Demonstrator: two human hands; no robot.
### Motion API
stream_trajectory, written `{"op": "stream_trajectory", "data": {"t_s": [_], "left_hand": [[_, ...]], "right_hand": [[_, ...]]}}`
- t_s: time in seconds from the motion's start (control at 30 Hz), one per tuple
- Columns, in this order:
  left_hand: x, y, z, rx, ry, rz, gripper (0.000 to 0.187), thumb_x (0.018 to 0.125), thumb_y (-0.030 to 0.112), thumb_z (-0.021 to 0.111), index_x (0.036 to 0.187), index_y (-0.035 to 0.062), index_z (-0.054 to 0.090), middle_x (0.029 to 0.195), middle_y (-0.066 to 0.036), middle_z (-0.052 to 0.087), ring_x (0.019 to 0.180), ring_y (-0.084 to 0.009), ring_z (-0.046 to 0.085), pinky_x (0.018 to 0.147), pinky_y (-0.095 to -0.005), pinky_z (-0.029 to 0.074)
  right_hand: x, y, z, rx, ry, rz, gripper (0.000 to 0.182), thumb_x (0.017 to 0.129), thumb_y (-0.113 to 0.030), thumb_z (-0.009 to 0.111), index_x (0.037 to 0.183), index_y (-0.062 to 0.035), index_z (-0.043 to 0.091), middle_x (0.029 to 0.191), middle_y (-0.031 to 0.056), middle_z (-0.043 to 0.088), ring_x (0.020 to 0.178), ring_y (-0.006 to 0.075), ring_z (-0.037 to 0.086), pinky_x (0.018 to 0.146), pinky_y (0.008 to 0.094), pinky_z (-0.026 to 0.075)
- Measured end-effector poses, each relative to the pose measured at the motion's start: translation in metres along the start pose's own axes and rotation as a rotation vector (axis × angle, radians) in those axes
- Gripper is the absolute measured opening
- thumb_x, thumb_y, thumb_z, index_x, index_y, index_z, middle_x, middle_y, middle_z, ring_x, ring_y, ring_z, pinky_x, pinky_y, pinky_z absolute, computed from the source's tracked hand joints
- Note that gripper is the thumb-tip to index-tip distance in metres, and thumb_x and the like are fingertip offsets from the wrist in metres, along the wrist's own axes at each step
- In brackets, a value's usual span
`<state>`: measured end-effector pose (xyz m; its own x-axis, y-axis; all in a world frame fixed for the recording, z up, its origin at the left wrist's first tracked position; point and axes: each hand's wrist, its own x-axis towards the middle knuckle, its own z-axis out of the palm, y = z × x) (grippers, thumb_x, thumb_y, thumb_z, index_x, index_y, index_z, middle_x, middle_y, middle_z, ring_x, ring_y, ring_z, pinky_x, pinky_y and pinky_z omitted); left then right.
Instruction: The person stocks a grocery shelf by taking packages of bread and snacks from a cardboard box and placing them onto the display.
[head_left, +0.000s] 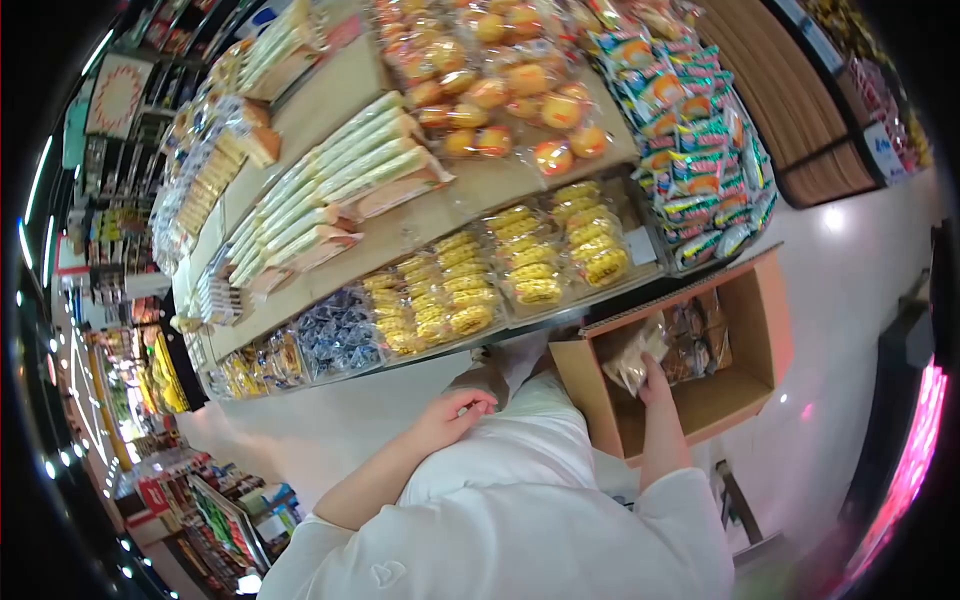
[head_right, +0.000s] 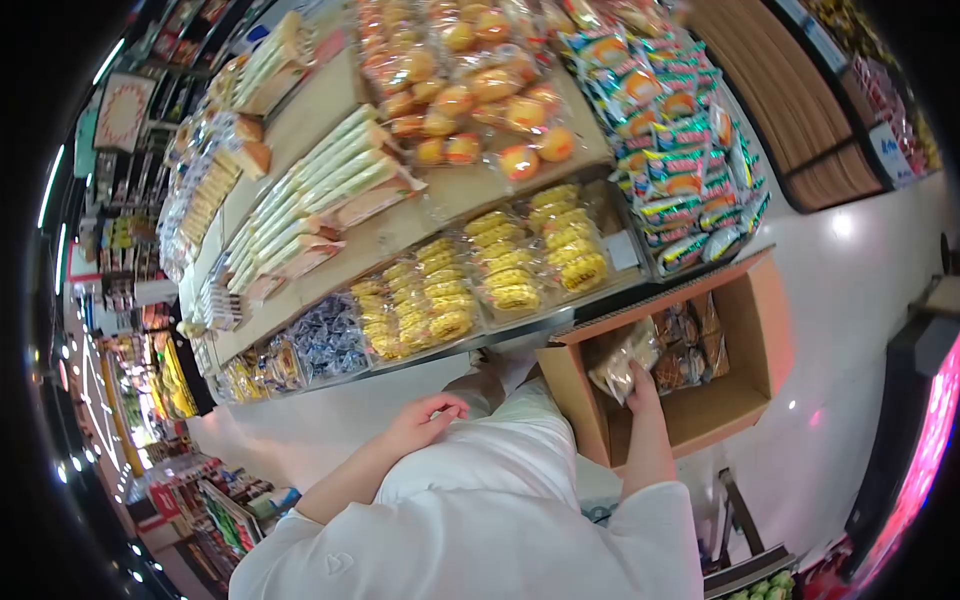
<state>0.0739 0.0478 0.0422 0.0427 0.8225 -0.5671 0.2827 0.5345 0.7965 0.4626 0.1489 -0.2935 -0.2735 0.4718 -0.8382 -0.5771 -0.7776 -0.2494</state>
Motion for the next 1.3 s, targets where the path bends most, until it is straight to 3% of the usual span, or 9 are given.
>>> {"op": "stream_trajectory", "data": {"t_s": [0.17, 0.33, 0.4, 0.5, 0.63, 0.7, 0.87, 1.2, 1.3], "left_hand": [[-0.012, -0.022, -0.028, -0.047, 0.034, 0.115, 0.019, 0.096, 0.014, 0.054, 0.108, 0.0038, 0.063, 0.095, -0.007, 0.066, 0.088, -0.0179, 0.062, 0.077, -0.0298, 0.049], [-0.018, -0.049, -0.066, -0.046, -0.086, 0.187, 0.021, 0.097, 0.015, 0.053, 0.111, 0.0037, 0.062, 0.102, -0.007, 0.066, 0.095, -0.0154, 0.062, 0.086, -0.0294, 0.048], [-0.021, -0.051, -0.086, -0.045, -0.133, 0.267, 0.02, 0.097, 0.015, 0.054, 0.112, 0.0037, 0.062, 0.103, -0.007, 0.066, 0.095, -0.016, 0.062, 0.086, -0.0306, 0.048], [-0.036, -0.061, -0.119, -0.185, -0.193, 0.297, 0.035, 0.093, 0.009, 0.059, 0.127, 0.0064, 0.052, 0.119, -0.008, 0.059, 0.106, -0.0182, 0.059, 0.092, -0.0337, 0.047], [-0.066, -0.075, -0.161, -0.503, -0.01, 0.494, 0.065, 0.087, 0.014, 0.07, 0.141, 0.0073, 0.034, 0.136, -0.009, 0.047, 0.127, -0.0205, 0.045, 0.102, -0.0378, 0.043], [-0.068, -0.097, -0.177, -0.699, 0.047, 0.555, 0.076, 0.084, 0.011, 0.072, 0.145, 0.0071, 0.027, 0.142, -0.011, 0.04, 0.134, -0.0211, 0.038, 0.107, -0.0397, 0.039], [-0.106, -0.09, -0.235, -1.017, 0.43, 0.473, 0.073, 0.082, 0.004, 0.073, 0.142, 0.0069, 0.032, 0.134, -0.009, 0.048, 0.124, -0.0187, 0.048, 0.104, -0.0337, 0.042], [-0.129, -0.148, -0.281, -0.597, 0.622, 0.483, 0.051, 0.083, 0.001, 0.069, 0.128, 0.0038, 0.045, 0.121, -0.007, 0.051, 0.114, -0.0149, 0.052, 0.096, -0.0306, 0.045], [-0.145, -0.14, -0.3, 0.1, 0.893, 0.543, 0.034, 0.088, 0.006, 0.066, 0.118, 0.0005, 0.053, 0.117, -0.006, 0.055, 0.107, -0.0127, 0.055, 0.091, -0.0284, 0.046]], "right_hand": [[-0.119, -0.029, -0.024, -0.297, -0.01, -0.082, 0.044, 0.093, -0.016, 0.056, 0.133, -0.0024, 0.044, 0.117, 0.0153, 0.06, 0.106, 0.0334, 0.06, 0.091, 0.0491, 0.052], [-0.213, -0.035, 0.127, -0.297, -0.805, -0.124, 0.07, 0.074, -0.02, 0.076, 0.134, -0.0034, 0.045, 0.114, 0.0154, 0.061, 0.105, 0.032, 0.061, 0.089, 0.0491, 0.053], [-0.18, -0.001, 0.134, -0.176, -0.808, -0.166, 0.073, 0.071, -0.021, 0.078, 0.134, -0.0036, 0.045, 0.116, 0.0149, 0.061, 0.107, 0.0318, 0.061, 0.09, 0.0481, 0.053], [-0.192, 0.052, 0.238, -0.403, -0.527, -0.488, 0.071, 0.076, -0.023, 0.076, 0.136, -0.0052, 0.042, 0.124, 0.0134, 0.057, 0.112, 0.0315, 0.058, 0.095, 0.0481, 0.051], [-0.215, 0.167, 0.443, -0.105, -0.343, -0.356, 0.059, 0.086, -0.01, 0.067, 0.138, -0.0086, 0.038, 0.13, 0.0065, 0.052, 0.122, 0.0273, 0.052, 0.102, 0.0455, 0.046], [-0.206, 0.22, 0.49, -0.08, -0.461, -0.34, 0.055, 0.089, -0.011, 0.065, 0.137, -0.0075, 0.039, 0.131, 0.0072, 0.051, 0.121, 0.0264, 0.052, 0.102, 0.0436, 0.046], [-0.2, 0.306, 0.549, -0.199, -0.552, -0.23, 0.054, 0.09, -0.015, 0.066, 0.136, -0.0066, 0.039, 0.13, 0.0086, 0.052, 0.12, 0.0243, 0.053, 0.1, 0.0415, 0.047], [-0.186, 0.362, 0.579, -0.416, -0.487, -0.384, 0.057, 0.091, -0.01, 0.063, 0.139, -0.0062, 0.032, 0.13, 0.0112, 0.05, 0.115, 0.0224, 0.055, 0.094, 0.0377, 0.051], [-0.188, 0.369, 0.588, -0.459, -0.486, -0.419, 0.059, 0.092, -0.013, 0.062, 0.14, -0.0062, 0.029, 0.133, 0.0116, 0.047, 0.117, 0.023, 0.053, 0.096, 0.0386, 0.049]]}}
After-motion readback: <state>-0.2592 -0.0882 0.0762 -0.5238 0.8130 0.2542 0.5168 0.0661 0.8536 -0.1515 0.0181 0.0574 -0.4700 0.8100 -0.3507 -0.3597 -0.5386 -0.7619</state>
